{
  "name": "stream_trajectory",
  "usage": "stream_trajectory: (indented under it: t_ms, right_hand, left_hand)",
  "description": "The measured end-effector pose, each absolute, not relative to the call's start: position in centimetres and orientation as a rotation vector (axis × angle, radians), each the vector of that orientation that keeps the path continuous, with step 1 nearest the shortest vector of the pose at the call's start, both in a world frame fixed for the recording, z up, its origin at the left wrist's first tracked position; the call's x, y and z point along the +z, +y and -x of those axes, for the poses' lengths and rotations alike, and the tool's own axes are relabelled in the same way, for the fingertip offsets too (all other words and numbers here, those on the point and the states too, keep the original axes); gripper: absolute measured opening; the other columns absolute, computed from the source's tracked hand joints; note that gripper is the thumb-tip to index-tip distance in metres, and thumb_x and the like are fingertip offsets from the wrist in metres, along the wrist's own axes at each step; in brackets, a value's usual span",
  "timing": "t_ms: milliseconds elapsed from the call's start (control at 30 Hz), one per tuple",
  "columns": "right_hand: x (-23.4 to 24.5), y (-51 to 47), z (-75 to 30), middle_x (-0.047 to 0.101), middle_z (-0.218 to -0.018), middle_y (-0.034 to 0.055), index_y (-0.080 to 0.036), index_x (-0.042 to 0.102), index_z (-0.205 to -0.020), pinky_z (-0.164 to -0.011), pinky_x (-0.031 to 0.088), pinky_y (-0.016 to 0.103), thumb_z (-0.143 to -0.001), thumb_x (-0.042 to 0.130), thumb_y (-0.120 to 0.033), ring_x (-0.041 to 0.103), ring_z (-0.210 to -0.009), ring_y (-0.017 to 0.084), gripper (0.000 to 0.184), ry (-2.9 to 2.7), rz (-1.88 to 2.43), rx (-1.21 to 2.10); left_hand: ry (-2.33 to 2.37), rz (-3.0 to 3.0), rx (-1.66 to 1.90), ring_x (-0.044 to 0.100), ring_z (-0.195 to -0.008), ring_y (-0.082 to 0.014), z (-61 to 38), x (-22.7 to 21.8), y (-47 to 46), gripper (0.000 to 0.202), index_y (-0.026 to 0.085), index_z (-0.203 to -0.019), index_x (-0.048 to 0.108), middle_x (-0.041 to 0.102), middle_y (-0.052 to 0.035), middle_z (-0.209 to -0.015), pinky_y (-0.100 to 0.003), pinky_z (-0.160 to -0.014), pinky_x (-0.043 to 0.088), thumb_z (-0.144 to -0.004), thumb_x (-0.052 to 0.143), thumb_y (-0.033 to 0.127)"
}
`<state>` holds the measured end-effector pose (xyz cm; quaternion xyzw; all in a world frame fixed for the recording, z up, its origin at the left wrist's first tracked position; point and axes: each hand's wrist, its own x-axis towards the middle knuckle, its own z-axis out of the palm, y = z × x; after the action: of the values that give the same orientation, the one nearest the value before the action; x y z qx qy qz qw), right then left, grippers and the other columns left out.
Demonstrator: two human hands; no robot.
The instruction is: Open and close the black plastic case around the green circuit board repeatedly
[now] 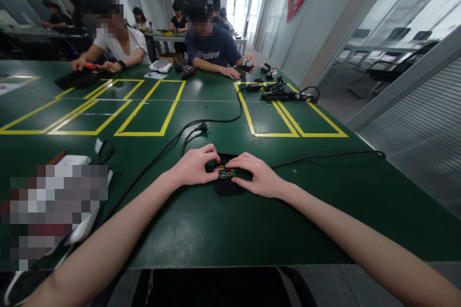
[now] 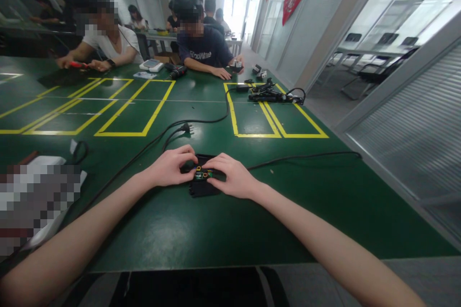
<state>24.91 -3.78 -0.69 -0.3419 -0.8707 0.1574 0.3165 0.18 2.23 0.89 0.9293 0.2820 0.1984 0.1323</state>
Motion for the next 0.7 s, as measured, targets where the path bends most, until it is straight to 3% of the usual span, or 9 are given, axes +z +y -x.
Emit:
stream_trajectory:
  t_ms: [233,467,700]
  right_hand:
    - [-0.6,-4.1,-24.1,0.076,-0.115,0.0101,-0.023,0.068,-0.124,-0.092,0.059,0.048,-0.090,0.064,-0.014,0.066,-0.105,0.027,0.035,-2.242,0.980,0.416]
    - [-1.3,-2.9,-23.4,0.075,-0.117,0.0088,-0.024,0.069,-0.124,-0.097,0.058,0.048,-0.092,0.064,-0.015,0.065,-0.109,0.026,0.034,-2.225,0.995,0.427]
    - [-0.9,-2.7,-23.9,0.070,-0.125,0.0114,-0.024,0.067,-0.126,-0.100,0.056,0.051,-0.100,0.058,-0.025,0.061,-0.116,0.028,0.028,-2.210,1.019,0.278]
  left_hand:
    - [0.917,-2.638,0.491,0.056,-0.054,-0.0116,0.0,0.9,2.9,0.019,0.020,-0.095,0.073,0.060,0.0051,-0.061,-0.024,-0.058,0.036,-0.087,0.068,0.037]
    - [0.993,-2.552,0.471,0.051,-0.049,-0.0117,0.2,0.8,3.1,0.019,0.020,-0.091,0.071,0.056,0.0059,-0.054,-0.024,-0.054,0.031,-0.089,0.062,0.036]
    - [0.995,-2.474,0.518,0.051,-0.049,-0.0112,0.4,0.5,3.4,0.021,0.020,-0.095,0.072,0.057,0.0059,-0.054,-0.023,-0.053,0.030,-0.088,0.062,0.037]
